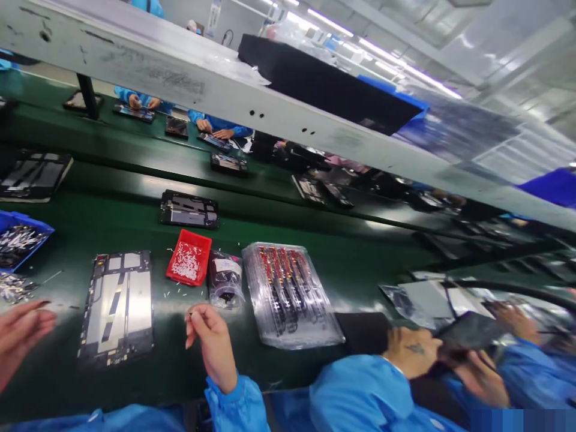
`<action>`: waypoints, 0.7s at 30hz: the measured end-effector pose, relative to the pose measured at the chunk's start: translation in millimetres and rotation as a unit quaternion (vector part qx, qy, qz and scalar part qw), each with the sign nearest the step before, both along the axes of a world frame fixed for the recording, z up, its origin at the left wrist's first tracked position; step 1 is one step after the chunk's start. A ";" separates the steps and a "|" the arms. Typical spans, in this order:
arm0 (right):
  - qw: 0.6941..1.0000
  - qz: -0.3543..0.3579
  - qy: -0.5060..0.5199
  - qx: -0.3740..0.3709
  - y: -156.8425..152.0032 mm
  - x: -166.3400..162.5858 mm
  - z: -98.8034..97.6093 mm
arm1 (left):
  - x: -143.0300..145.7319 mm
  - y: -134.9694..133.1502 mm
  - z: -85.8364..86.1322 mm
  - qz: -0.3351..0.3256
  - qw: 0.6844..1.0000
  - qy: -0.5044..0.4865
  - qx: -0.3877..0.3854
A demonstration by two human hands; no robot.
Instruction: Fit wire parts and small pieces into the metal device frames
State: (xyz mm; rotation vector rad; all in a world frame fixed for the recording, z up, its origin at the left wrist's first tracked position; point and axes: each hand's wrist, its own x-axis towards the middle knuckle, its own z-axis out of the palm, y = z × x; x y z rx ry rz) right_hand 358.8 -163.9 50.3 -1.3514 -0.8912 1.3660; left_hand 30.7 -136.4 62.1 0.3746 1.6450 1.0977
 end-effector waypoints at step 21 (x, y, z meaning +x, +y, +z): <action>0.822 0.231 -0.394 0.339 51.3 -95.3 54.4 | 56.2 37.8 35.3 -0.252 0.956 -0.132 0.076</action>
